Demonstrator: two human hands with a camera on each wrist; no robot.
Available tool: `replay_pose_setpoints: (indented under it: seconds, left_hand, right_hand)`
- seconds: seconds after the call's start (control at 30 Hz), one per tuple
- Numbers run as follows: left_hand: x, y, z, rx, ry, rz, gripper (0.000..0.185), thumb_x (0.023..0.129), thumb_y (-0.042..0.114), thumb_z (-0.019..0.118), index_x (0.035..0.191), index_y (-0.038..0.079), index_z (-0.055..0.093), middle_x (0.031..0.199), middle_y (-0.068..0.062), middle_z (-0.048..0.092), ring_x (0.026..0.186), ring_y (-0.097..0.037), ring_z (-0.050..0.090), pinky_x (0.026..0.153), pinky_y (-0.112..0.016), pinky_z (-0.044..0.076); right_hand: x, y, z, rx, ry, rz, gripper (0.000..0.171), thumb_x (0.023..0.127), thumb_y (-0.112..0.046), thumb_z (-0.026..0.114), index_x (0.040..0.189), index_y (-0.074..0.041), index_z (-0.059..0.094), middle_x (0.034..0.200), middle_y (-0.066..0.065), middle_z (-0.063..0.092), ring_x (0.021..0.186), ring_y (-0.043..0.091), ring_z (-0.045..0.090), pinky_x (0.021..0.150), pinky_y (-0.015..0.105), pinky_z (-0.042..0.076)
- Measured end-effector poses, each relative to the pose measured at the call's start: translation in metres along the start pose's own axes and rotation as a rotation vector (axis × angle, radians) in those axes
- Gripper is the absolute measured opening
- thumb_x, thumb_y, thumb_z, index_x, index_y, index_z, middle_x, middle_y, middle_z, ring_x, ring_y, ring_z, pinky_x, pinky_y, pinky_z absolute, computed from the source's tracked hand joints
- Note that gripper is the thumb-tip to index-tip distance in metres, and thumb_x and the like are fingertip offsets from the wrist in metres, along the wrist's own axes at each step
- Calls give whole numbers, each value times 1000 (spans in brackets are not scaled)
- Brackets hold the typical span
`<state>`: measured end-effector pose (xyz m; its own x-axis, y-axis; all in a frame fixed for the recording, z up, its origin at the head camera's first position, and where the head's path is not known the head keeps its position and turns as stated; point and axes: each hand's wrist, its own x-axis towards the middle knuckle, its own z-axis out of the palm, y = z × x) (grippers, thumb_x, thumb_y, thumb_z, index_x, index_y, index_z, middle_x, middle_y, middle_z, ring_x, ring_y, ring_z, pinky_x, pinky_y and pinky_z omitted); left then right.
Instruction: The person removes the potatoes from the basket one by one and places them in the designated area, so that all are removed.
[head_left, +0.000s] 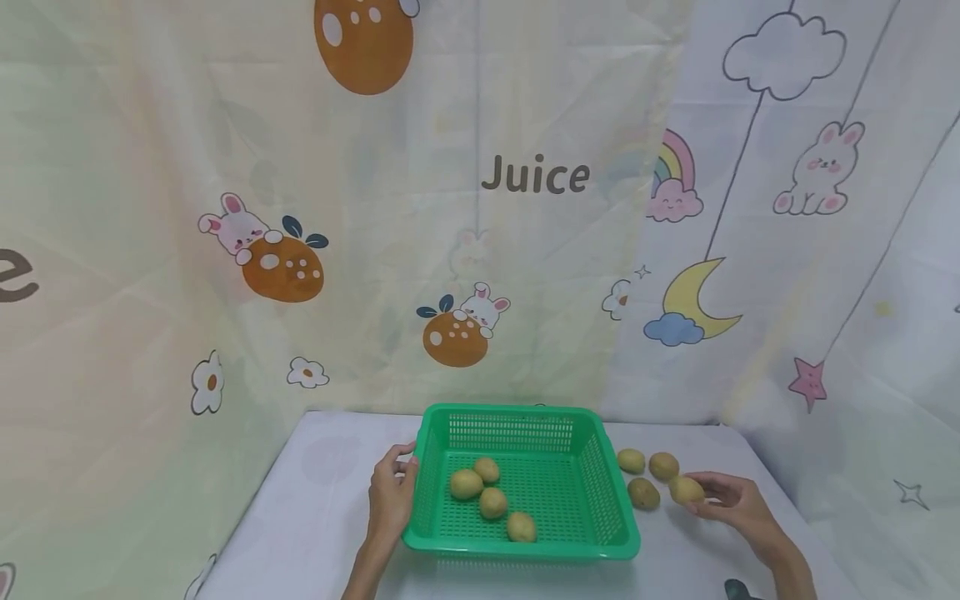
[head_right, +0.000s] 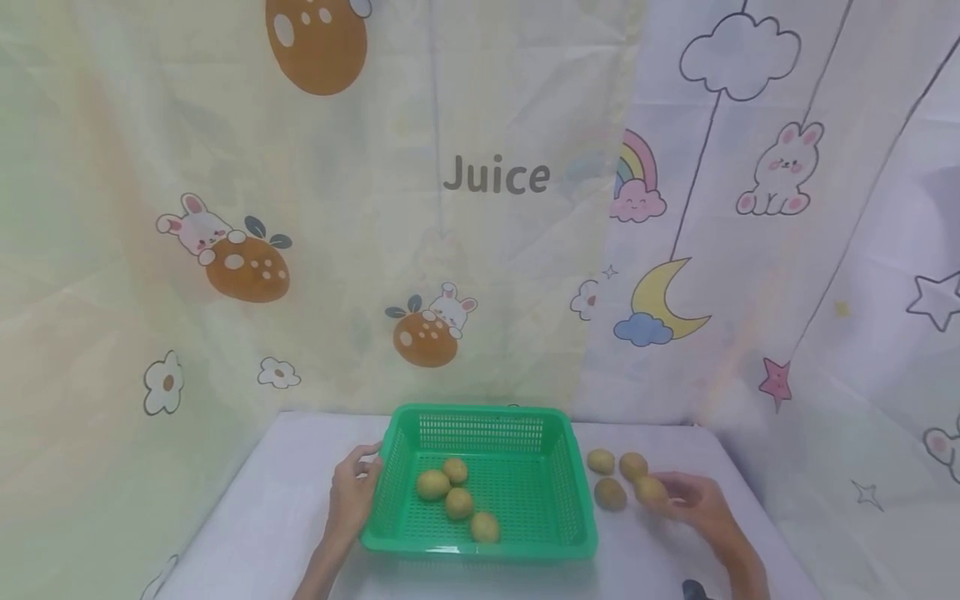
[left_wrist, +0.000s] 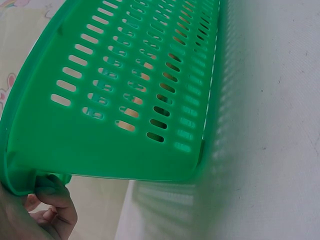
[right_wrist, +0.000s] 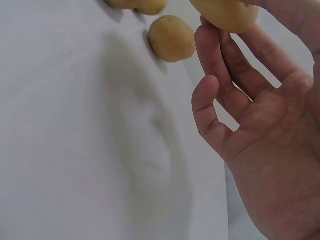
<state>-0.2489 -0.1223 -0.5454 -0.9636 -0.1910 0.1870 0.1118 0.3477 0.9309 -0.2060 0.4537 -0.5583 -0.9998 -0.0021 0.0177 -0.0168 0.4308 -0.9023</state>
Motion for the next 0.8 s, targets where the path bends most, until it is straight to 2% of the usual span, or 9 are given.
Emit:
replay_pose_setpoints:
  seconds: [0.37, 0.57, 0.8]
  left_hand:
    - [1, -2, 0, 2, 2, -2, 32, 112, 12, 59, 141, 2, 68, 98, -15, 74, 66, -15, 68, 59, -25, 52]
    - [2, -2, 1, 6, 13, -9, 31, 112, 12, 59, 140, 3, 69, 97, -15, 73, 67, -15, 69, 60, -25, 54]
    - [0, 1, 1, 5, 8, -15, 32, 112, 11, 59, 140, 2, 68, 99, -16, 74, 69, -17, 69, 61, -25, 53]
  right_hand:
    - [5, 14, -6, -49, -32, 90, 60, 96, -13, 84, 146, 10, 61, 122, -15, 78, 107, -9, 68, 93, 22, 58]
    - [9, 18, -7, -80, -31, 142, 65, 95, -18, 86, 148, 7, 60, 127, -12, 77, 105, -14, 64, 95, 25, 58]
    - [12, 21, -7, -70, -55, 141, 62, 94, -15, 85, 146, 8, 61, 127, -8, 79, 105, -11, 66, 94, 27, 58]
